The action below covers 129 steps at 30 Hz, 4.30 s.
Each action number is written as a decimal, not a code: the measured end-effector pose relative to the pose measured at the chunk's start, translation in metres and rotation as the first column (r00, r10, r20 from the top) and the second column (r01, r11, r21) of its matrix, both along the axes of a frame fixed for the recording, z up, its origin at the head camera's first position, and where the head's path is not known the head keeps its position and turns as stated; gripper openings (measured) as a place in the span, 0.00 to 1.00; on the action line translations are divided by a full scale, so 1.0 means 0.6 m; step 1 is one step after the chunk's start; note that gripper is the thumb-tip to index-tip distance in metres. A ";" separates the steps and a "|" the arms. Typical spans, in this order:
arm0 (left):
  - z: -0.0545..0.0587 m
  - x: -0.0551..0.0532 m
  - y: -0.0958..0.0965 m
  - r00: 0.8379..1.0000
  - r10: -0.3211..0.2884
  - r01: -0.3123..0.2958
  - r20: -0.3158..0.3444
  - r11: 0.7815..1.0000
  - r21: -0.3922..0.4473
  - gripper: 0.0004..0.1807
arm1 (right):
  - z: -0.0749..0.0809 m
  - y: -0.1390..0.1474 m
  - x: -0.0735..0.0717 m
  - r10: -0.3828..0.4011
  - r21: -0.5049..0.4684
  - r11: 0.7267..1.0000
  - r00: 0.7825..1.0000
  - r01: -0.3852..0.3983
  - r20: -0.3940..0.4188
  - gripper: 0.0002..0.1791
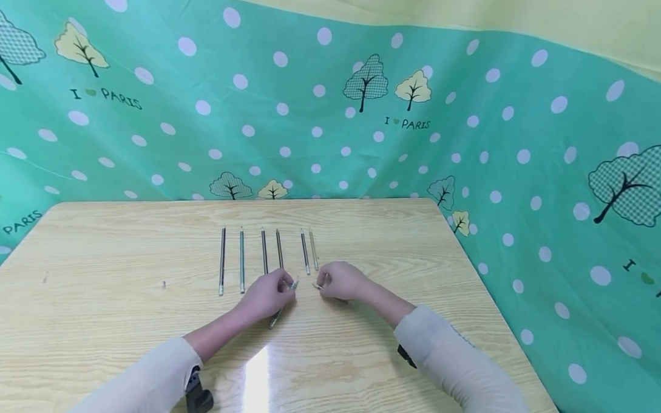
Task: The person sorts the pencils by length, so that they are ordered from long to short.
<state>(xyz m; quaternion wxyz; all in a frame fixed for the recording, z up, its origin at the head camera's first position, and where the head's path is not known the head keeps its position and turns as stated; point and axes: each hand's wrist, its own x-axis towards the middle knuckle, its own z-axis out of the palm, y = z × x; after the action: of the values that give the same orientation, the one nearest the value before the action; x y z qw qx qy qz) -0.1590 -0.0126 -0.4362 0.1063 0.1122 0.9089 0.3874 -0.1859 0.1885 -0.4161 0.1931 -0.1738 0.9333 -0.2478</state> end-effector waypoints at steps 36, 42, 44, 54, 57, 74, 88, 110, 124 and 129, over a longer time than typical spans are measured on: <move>0.003 -0.016 -0.030 0.990 0.135 -0.135 0.032 0.892 0.432 0.13 | 0.001 -0.043 0.001 -0.251 -0.569 0.799 0.968 0.195 -0.021 0.13; 0.001 -0.018 -0.032 0.988 0.148 -0.149 0.038 0.875 0.460 0.13 | 0.002 -0.045 0.003 -0.285 -0.552 0.799 0.959 0.238 0.001 0.16; 0.000 -0.018 -0.032 0.988 0.147 -0.150 0.042 0.876 0.459 0.14 | 0.000 -0.046 0.003 -0.290 -0.538 0.807 0.957 0.243 -0.003 0.16; -0.002 -0.020 -0.032 0.989 0.144 -0.145 0.038 0.871 0.469 0.14 | -0.014 -0.037 0.006 -0.318 -0.511 0.814 0.948 0.276 0.006 0.20; -0.002 -0.020 -0.032 0.989 0.145 -0.146 0.038 0.868 0.474 0.15 | -0.019 -0.036 0.006 -0.328 -0.504 0.813 0.945 0.291 0.017 0.20; 0.005 -0.027 -0.035 0.985 0.159 -0.167 0.062 0.819 0.549 0.19 | -0.003 -0.058 0.000 -0.357 -0.567 0.735 0.923 0.371 0.143 0.22; 0.022 -0.031 -0.048 0.971 0.189 -0.239 0.146 0.767 0.596 0.21 | 0.015 -0.088 -0.007 -0.303 -0.624 0.696 0.933 0.356 0.194 0.23; 0.004 -0.041 -0.075 0.947 0.239 -0.322 0.215 0.702 0.636 0.22 | 0.001 -0.125 -0.023 -0.314 -0.684 0.634 0.928 0.362 0.200 0.22; 0.006 -0.041 -0.074 0.950 0.234 -0.311 0.204 0.684 0.660 0.23 | -0.002 -0.140 -0.024 -0.325 -0.718 0.586 0.921 0.374 0.215 0.20; 0.008 -0.042 -0.075 0.950 0.228 -0.312 0.214 0.681 0.662 0.23 | -0.004 -0.141 -0.021 -0.323 -0.726 0.570 0.917 0.384 0.232 0.21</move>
<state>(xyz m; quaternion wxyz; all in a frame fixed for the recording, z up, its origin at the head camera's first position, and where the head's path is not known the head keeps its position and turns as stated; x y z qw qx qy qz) -0.1841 -0.0576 -0.4314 0.0503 -0.0142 0.6983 0.7139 -0.1985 0.1037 -0.4185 0.0827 -0.0391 0.7502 -0.6548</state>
